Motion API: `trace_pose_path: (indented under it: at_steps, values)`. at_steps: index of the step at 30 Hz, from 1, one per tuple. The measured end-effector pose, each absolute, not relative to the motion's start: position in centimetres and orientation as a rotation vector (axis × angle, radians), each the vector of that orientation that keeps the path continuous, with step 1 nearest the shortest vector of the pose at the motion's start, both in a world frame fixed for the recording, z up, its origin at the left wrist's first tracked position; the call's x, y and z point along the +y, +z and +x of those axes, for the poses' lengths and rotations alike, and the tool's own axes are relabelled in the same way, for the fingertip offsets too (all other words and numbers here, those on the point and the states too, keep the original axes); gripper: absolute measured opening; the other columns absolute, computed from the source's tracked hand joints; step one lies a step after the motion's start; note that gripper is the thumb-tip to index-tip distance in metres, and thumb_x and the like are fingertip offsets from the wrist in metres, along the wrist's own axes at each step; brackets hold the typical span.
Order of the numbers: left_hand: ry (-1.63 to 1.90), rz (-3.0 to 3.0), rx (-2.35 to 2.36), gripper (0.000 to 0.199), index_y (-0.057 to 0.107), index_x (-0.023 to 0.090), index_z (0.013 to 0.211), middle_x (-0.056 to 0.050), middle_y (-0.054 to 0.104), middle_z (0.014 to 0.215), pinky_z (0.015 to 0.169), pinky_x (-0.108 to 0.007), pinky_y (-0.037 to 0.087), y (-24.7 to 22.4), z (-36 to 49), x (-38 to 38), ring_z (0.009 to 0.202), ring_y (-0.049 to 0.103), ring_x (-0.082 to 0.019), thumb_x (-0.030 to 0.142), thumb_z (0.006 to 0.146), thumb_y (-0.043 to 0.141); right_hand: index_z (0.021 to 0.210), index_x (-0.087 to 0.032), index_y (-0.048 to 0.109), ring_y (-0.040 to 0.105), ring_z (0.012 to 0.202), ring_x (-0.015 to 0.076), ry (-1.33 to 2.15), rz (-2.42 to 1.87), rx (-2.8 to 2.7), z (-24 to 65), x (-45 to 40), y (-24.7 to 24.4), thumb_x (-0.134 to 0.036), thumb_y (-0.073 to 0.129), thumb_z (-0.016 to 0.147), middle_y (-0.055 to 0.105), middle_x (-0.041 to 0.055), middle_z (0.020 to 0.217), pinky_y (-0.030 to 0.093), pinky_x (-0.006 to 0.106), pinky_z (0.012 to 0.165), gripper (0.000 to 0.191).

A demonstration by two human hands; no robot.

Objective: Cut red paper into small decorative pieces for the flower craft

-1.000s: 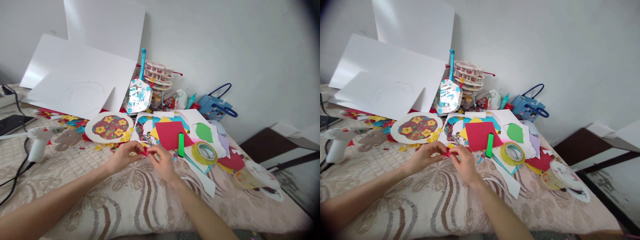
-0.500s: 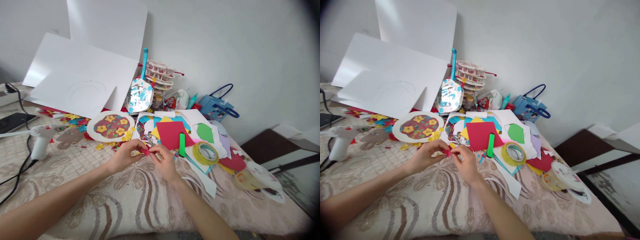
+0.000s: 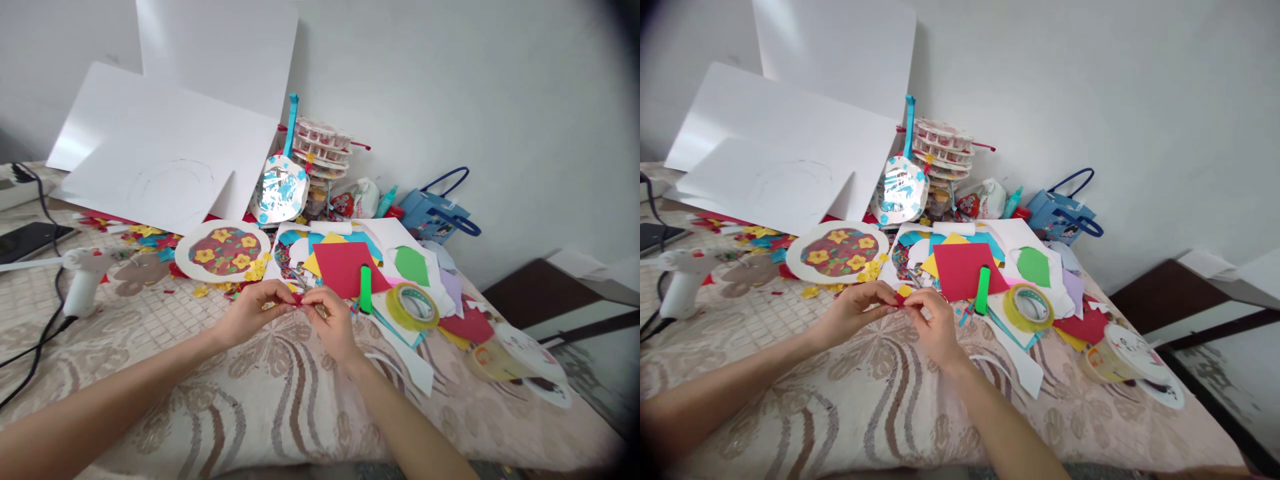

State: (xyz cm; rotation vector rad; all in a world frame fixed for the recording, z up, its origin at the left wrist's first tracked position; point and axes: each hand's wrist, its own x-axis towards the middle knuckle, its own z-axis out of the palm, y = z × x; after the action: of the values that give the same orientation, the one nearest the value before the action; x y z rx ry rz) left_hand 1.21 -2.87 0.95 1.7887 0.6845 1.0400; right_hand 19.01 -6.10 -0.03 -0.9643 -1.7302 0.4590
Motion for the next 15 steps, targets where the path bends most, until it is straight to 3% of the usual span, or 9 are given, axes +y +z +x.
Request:
trace_pose_path:
  at_steps: [15]
  values:
    - [0.999, 1.428, 0.761, 0.017, 0.061, 0.013, 0.073, -0.005, 0.064, 0.074, 0.067, -0.026, 0.047, 0.09, 1.87, -2.98, 0.070, 0.058, -0.015, 0.028, 0.071, 0.068, 0.074, -0.017, 0.054, 0.053, 0.068, 0.0127, 0.826, -1.068, -1.492, 18.04, -6.17, -0.80, -0.026, 0.056, 0.078, 0.058, 0.0025, 0.076, 0.045, 0.024, 0.062, 0.009]
